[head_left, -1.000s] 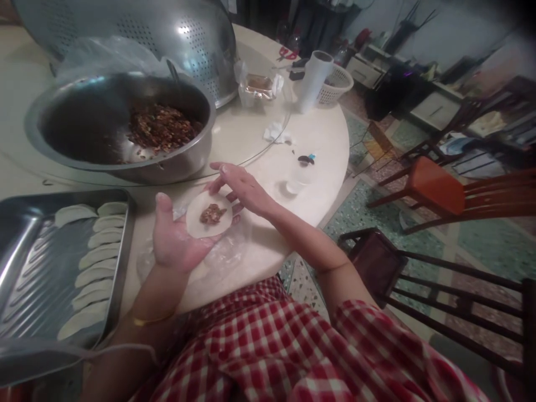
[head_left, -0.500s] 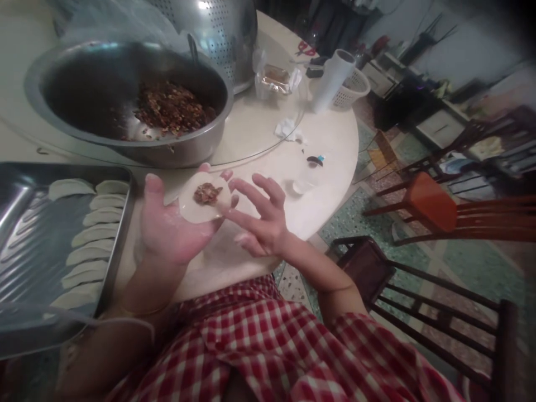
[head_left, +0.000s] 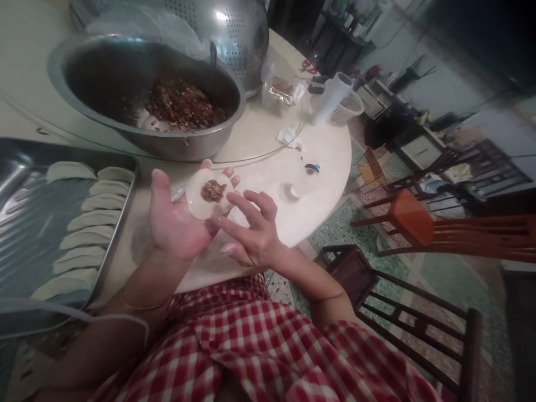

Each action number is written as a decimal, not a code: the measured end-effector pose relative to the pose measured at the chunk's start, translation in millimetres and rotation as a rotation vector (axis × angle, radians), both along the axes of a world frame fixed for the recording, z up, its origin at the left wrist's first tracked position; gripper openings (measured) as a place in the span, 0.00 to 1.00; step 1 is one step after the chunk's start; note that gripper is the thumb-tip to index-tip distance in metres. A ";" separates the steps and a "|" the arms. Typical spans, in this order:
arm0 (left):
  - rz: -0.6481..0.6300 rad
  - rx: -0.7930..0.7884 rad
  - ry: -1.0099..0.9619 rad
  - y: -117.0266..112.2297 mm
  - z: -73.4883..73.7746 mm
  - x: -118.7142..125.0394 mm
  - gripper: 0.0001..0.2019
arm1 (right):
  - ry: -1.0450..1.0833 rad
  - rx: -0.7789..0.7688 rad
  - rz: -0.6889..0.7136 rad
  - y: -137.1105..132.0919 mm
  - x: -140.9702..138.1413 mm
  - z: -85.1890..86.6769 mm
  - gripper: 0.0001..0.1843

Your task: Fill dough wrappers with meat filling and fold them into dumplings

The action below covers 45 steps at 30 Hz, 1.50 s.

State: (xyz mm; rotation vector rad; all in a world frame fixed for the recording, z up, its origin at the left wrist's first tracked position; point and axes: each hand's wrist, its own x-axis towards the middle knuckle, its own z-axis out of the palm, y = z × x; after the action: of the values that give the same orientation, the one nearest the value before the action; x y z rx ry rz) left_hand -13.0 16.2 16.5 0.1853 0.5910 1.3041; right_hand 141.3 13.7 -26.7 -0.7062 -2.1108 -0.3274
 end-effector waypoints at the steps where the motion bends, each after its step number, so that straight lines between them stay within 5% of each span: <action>1: 0.009 0.005 -0.004 -0.2 0.6 -0.4 0.31 | 0.016 -0.008 -0.015 -1.4 -0.6 0.5 0.24; 24: 0.011 -0.172 0.018 -18.7 43.2 12.0 0.36 | 0.226 0.300 0.023 29.0 24.4 0.7 0.10; 33: -0.249 -0.047 -0.062 -17.3 19.5 5.1 0.32 | 0.174 0.437 0.147 32.4 22.9 -9.7 0.07; 39: -0.206 -0.253 0.051 -6.6 7.0 0.1 0.22 | 0.249 0.213 0.216 38.0 11.1 -28.0 0.07; 45: -0.213 -0.336 0.220 0.8 -3.2 0.7 0.19 | 0.237 -0.051 0.221 32.9 9.1 -15.9 0.02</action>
State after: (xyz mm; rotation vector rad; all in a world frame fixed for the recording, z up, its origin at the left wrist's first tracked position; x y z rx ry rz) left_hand -12.3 17.0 13.3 0.1113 0.9424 0.9682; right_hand 150.3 46.6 -42.6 -0.5070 -1.9523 -0.0648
